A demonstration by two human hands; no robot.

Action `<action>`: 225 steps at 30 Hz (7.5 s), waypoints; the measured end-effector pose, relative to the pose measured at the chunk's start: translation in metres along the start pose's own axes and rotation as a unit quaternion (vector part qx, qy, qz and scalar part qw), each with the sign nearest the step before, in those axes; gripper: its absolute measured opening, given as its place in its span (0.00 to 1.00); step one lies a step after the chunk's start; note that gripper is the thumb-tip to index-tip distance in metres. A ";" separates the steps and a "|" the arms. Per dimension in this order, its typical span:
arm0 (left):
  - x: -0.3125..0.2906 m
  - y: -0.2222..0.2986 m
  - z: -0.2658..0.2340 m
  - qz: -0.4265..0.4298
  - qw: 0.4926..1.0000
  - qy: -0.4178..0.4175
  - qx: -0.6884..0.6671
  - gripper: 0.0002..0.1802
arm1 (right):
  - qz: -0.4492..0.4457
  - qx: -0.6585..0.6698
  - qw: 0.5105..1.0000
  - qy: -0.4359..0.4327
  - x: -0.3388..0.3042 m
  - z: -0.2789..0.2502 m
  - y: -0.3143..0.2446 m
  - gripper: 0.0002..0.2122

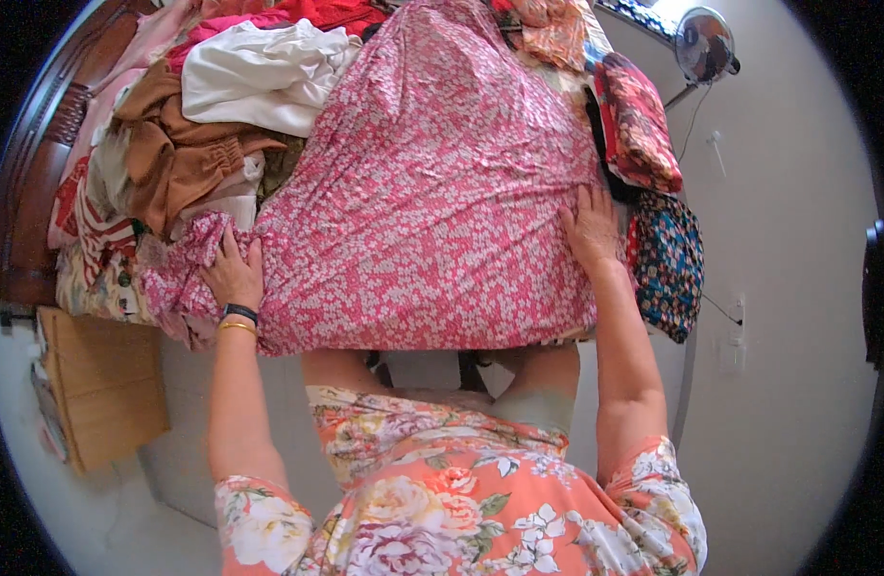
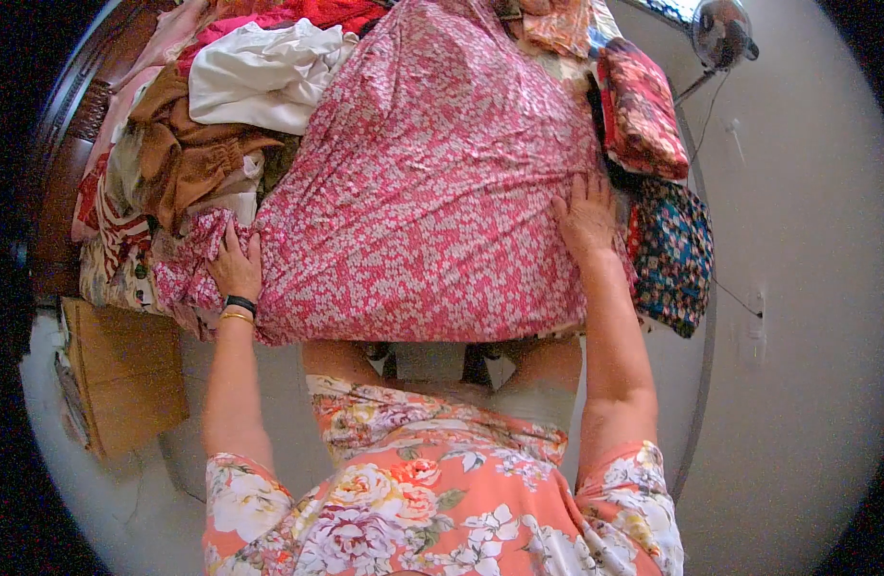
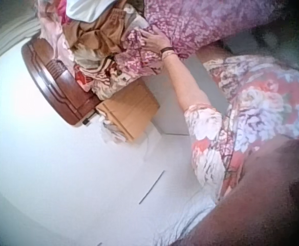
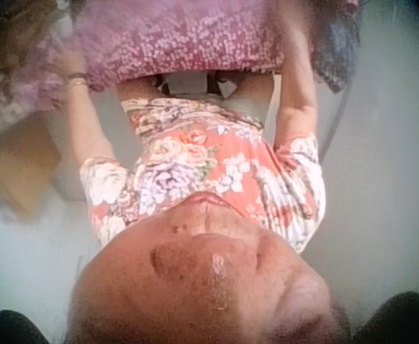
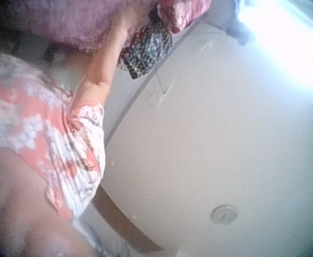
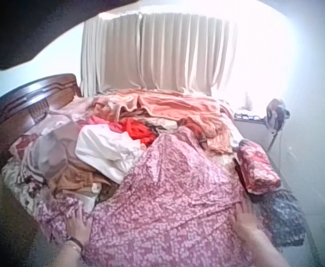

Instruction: The person picks up several items of clothing from a bed and folds them by hand on the bed surface.

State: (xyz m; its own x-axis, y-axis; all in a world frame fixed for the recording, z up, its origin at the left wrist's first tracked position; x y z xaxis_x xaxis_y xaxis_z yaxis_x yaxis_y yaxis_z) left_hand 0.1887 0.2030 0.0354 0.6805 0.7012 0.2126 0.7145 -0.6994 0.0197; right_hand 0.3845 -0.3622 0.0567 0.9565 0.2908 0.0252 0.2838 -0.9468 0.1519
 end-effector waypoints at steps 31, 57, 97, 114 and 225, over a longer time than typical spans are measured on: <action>0.152 0.320 -0.034 0.205 0.958 0.090 -0.177 0.29 | 0.007 0.100 0.989 0.113 0.076 0.018 -0.031 0.26; -0.115 0.149 -0.080 0.379 0.898 -0.109 -0.194 0.25 | -0.200 0.215 0.928 0.229 0.012 -0.077 -0.085 0.29; -0.075 0.053 -0.117 0.343 0.920 0.085 -0.168 0.17 | 0.245 0.724 0.576 0.289 -0.068 -0.055 0.097 0.14; -0.098 0.028 -0.150 0.376 0.895 -0.022 -0.241 0.14 | 0.221 0.769 0.511 0.312 -0.200 -0.113 0.145 0.10; -0.110 -0.124 -0.019 -0.281 0.373 -0.176 -0.867 0.18 | -0.236 0.099 0.964 0.068 -0.082 -0.014 -0.245 0.28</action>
State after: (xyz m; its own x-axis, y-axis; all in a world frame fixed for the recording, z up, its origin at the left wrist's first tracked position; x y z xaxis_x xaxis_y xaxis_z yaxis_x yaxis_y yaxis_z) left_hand 0.0220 0.2099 0.0280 0.7002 0.5655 -0.4358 -0.2096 0.7464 0.6316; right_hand 0.2352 -0.1524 0.0309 0.7033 0.6988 0.1306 0.7060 -0.7081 -0.0128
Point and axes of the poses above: each hand's wrist, its own x-axis towards the middle knuckle, its own z-axis out of the palm, y = z × x, the point moved 9 cm from there along x, towards the middle knuckle, and after that the axes turned 11 degrees about -z, right-handed, at the moved point
